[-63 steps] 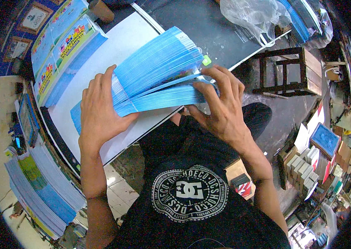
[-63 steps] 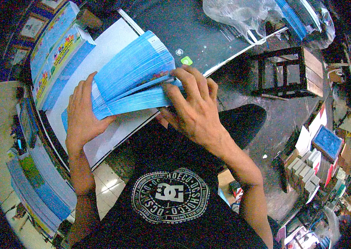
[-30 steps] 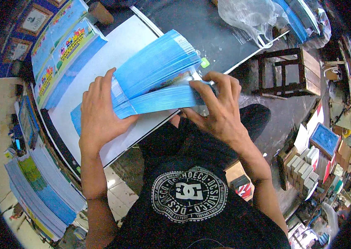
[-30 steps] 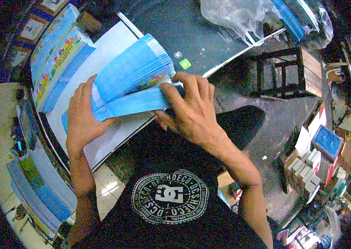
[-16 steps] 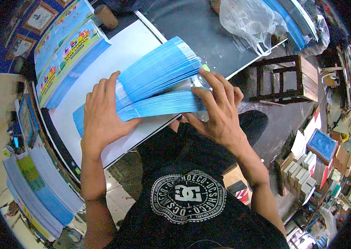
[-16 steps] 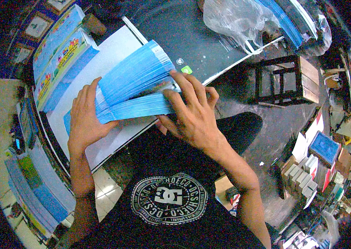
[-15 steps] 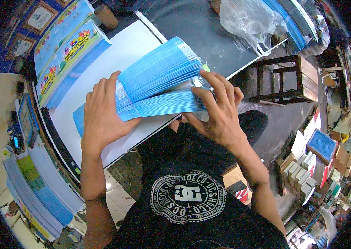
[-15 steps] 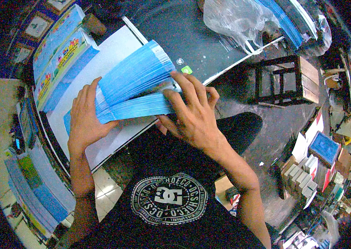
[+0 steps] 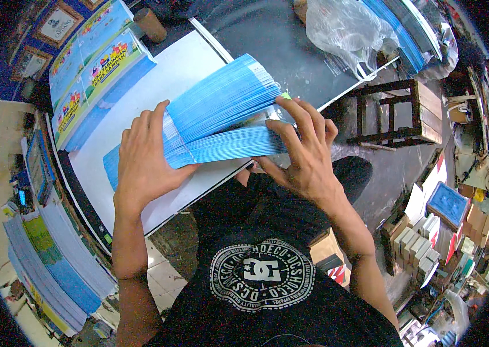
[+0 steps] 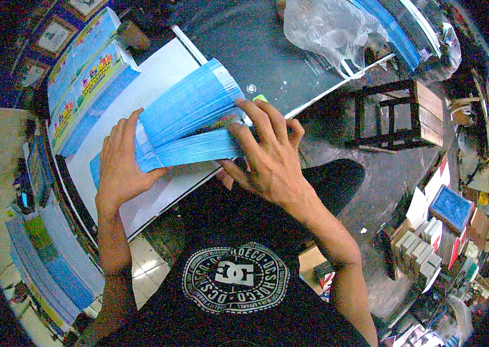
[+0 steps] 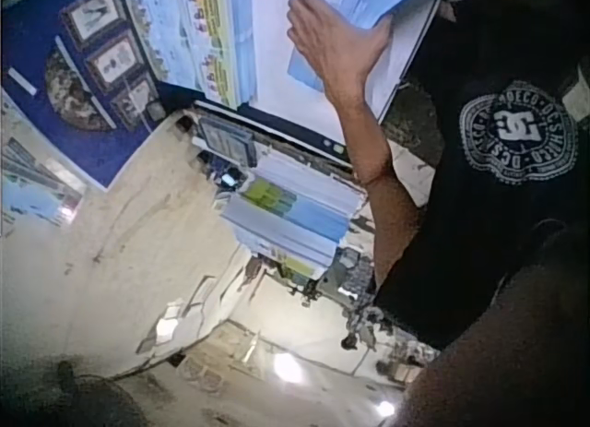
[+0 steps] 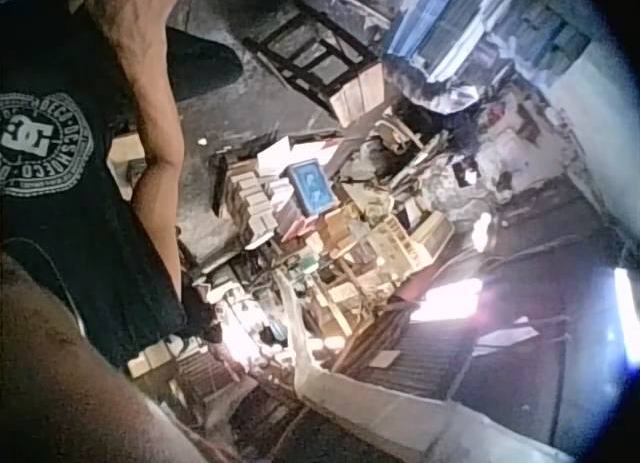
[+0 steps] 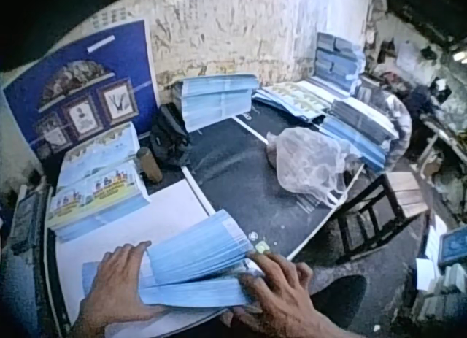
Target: The person flips through and aligns stacks of booklet pages, wraps printed covers around them by hand to assemble booklets, and places the finished booklets onto stacks on the workbench.
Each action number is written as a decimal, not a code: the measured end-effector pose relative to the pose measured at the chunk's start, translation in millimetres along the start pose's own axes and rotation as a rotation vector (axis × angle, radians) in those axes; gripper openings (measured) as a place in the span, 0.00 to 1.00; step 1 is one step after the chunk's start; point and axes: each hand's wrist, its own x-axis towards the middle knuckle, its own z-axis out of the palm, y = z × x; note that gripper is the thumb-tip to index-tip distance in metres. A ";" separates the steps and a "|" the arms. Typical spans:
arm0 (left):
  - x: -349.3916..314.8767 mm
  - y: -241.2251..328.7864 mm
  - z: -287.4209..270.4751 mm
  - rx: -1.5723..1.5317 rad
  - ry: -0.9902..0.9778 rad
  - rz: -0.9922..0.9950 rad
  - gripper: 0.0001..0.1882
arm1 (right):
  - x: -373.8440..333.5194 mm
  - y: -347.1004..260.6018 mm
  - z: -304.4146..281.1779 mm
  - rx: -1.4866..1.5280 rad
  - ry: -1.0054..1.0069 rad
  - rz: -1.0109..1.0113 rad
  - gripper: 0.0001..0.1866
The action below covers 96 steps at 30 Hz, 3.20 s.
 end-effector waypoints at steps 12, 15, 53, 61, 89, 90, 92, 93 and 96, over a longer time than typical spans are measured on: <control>0.1 1.9 -1.9 0.018 -0.011 -0.013 0.56 | 0.3 5.8 3.5 0.107 0.006 -0.014 0.31; -0.9 2.1 -1.7 0.032 -0.021 -0.030 0.56 | 3.8 6.3 3.7 0.177 0.021 -0.028 0.30; -3.6 3.2 0.5 0.047 0.032 0.018 0.57 | -0.4 9.5 4.9 -0.022 0.018 -0.041 0.33; -1.5 4.3 -2.4 0.019 0.000 -0.005 0.56 | -1.2 8.0 4.5 -0.009 0.040 -0.039 0.32; -1.0 4.6 -3.6 -0.002 -0.019 -0.016 0.56 | 6.1 10.4 -0.1 0.134 -0.009 -0.087 0.30; -1.2 4.1 -2.6 -0.003 -0.019 -0.015 0.56 | 5.6 10.7 0.8 0.195 0.002 -0.063 0.31; -2.1 2.4 -0.7 0.032 0.001 -0.003 0.57 | 5.9 9.6 0.7 0.257 0.012 -0.041 0.32; -2.2 2.4 -0.9 0.032 0.000 -0.004 0.57 | 6.7 7.1 -1.2 0.236 -0.011 -0.019 0.34; -3.1 3.5 -2.9 0.025 -0.001 -0.006 0.58 | 4.0 6.0 -0.3 0.174 -0.048 -0.010 0.37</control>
